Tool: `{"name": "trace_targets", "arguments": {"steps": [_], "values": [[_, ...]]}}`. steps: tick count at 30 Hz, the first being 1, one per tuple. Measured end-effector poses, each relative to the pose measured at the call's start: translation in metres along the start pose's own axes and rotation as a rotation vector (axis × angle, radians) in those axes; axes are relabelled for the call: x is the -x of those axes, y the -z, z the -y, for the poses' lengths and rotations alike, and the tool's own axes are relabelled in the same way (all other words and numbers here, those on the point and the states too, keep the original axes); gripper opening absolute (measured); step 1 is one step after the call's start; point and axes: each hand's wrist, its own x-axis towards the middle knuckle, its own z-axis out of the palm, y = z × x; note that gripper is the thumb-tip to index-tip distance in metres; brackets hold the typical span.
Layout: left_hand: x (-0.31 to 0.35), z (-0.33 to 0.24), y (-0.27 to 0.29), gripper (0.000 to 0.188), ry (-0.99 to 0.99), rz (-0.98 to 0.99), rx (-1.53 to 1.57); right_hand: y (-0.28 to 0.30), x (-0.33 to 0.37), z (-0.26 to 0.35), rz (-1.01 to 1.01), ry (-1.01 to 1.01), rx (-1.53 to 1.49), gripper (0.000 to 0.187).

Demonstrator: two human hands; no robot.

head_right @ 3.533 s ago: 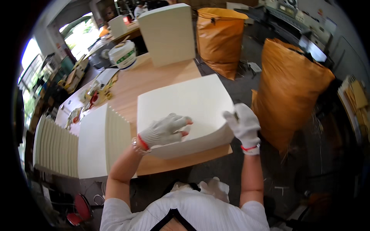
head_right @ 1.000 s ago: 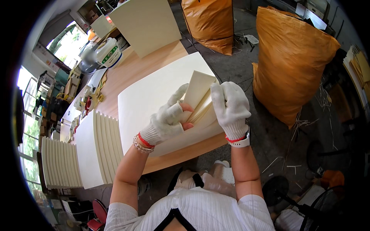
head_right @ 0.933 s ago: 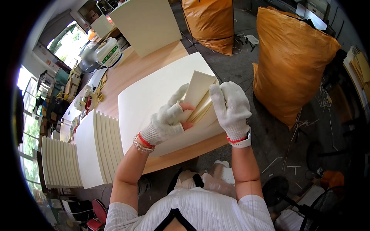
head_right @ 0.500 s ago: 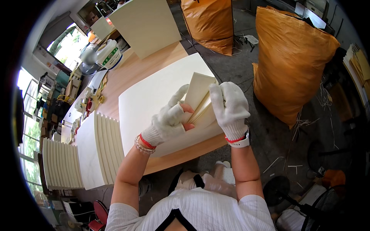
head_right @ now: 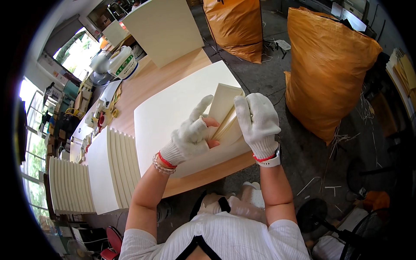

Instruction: The person picks up large white paper squares, folds back a corner to check the layers, and then stacks them onto a pile on the table.

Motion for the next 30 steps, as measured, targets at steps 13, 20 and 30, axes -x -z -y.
{"name": "trace_targets", "arguments": {"steps": [13, 20, 30], "values": [[-0.002, 0.003, 0.001, 0.033, -0.041, 0.044, 0.069, -0.001, 0.0, 0.001, -0.022, -0.027, -0.025, 0.021], [0.0, 0.013, -0.007, 0.033, -0.129, -0.069, 0.137, 0.0, 0.0, 0.001, -0.018, 0.003, -0.076, 0.017], [-0.001, -0.002, -0.001, 0.037, -0.016, 0.007, 0.027, 0.001, 0.003, 0.0, 0.008, -0.063, -0.018, 0.01]]}}
